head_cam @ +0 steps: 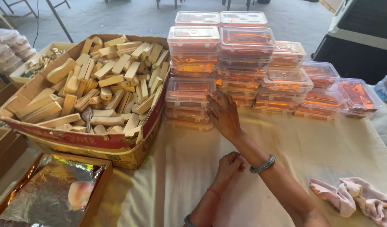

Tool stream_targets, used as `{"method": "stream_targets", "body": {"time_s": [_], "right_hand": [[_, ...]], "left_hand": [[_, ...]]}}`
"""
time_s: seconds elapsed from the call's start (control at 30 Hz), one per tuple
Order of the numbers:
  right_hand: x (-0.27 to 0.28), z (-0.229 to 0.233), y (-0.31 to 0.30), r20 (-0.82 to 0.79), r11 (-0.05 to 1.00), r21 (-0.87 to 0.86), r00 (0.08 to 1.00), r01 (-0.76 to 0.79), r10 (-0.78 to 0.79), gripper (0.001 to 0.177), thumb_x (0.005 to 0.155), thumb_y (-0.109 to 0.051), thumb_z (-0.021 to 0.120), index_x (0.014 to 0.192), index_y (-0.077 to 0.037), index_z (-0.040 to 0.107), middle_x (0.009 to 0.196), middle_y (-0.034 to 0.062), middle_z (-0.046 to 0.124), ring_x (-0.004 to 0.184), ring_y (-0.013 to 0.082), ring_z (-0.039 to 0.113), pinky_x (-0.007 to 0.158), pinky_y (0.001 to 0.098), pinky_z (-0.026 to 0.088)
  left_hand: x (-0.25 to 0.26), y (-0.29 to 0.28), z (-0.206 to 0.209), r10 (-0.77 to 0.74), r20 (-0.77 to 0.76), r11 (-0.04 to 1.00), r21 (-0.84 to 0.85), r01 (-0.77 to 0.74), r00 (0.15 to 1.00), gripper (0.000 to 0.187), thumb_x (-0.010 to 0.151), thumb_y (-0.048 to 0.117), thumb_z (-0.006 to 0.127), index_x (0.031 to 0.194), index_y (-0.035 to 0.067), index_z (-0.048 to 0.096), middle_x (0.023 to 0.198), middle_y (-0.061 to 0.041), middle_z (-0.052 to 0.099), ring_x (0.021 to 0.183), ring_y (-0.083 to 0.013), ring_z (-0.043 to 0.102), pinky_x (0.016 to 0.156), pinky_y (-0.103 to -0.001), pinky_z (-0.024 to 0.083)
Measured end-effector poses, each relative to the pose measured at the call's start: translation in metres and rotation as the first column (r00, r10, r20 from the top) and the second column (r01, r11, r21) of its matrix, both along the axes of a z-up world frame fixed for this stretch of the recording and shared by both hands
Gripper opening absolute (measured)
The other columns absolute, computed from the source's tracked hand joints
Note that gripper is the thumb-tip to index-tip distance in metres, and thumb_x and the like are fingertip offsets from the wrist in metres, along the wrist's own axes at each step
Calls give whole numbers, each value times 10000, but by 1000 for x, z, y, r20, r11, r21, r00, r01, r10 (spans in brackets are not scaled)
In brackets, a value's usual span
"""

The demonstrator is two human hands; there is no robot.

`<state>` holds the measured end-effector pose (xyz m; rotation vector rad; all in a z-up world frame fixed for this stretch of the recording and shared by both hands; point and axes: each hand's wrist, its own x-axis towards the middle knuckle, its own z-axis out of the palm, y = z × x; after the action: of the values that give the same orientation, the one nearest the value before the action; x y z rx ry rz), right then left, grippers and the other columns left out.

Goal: The person wraps small wooden blocks in shiny orange foil, folding the material tightly around each block. They then wipe the inside of a clear plastic container with a cloth, place the wrapped items inside, close the lid, and stack the container with others.

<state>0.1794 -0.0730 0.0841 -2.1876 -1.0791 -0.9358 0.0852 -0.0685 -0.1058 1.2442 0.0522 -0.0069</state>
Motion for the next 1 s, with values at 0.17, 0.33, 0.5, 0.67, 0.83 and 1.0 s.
{"method": "stream_targets", "body": {"time_s": [0.17,0.33,0.5,0.67,0.83,1.0], "right_hand": [[-40,-18,-75,-59,995,-74,996,63,-68,536,899,-238,727,1409,-117,612,1377,111,562,1293,340,507,1052,488,415],[-55,-77,-227,-85,899,-287,926,331,-368,475,856,-363,725,1312,-242,670,1382,52,598,1305,294,533,1039,495,438],[-81,-115,-407,-138,412,-666,440,622,-887,711,801,-626,656,1447,-338,582,1609,57,435,1487,351,357,1138,616,365],[-86,-202,-534,-146,396,-533,380,748,-913,828,822,-722,600,1502,-254,538,1584,168,457,1416,400,384,1190,563,344],[-107,-215,-509,-432,544,-326,391,773,-813,874,892,-708,533,1555,-141,489,1532,219,496,1367,446,474,1107,569,389],[-150,-134,-385,-245,711,-291,669,640,-702,796,804,-607,661,1455,-163,549,1493,136,533,1351,398,509,1096,538,422]], "left_hand": [[7,0,-16,-27,9,1000,-6,27,1000,236,1008,181,609,1120,-8,698,848,-40,680,718,-109,664,652,-262,578],[5,-1,-16,-34,12,997,71,33,999,253,1013,187,604,1140,-7,707,852,-42,694,724,-109,675,664,-254,583],[4,-2,-16,-17,78,978,208,1,997,257,993,167,592,1134,-8,715,866,-45,716,740,-107,702,663,-259,592],[-2,-2,-10,-14,120,932,362,-30,993,250,974,160,605,1124,3,728,841,-61,732,711,-110,695,644,-260,567],[-7,-3,-2,-30,145,918,397,-31,989,249,946,131,601,1124,6,720,859,-56,732,723,-115,704,668,-265,576],[-5,-2,-16,-11,215,905,417,-81,977,236,936,117,615,1120,9,715,887,-71,733,745,-126,705,689,-271,585]]}}
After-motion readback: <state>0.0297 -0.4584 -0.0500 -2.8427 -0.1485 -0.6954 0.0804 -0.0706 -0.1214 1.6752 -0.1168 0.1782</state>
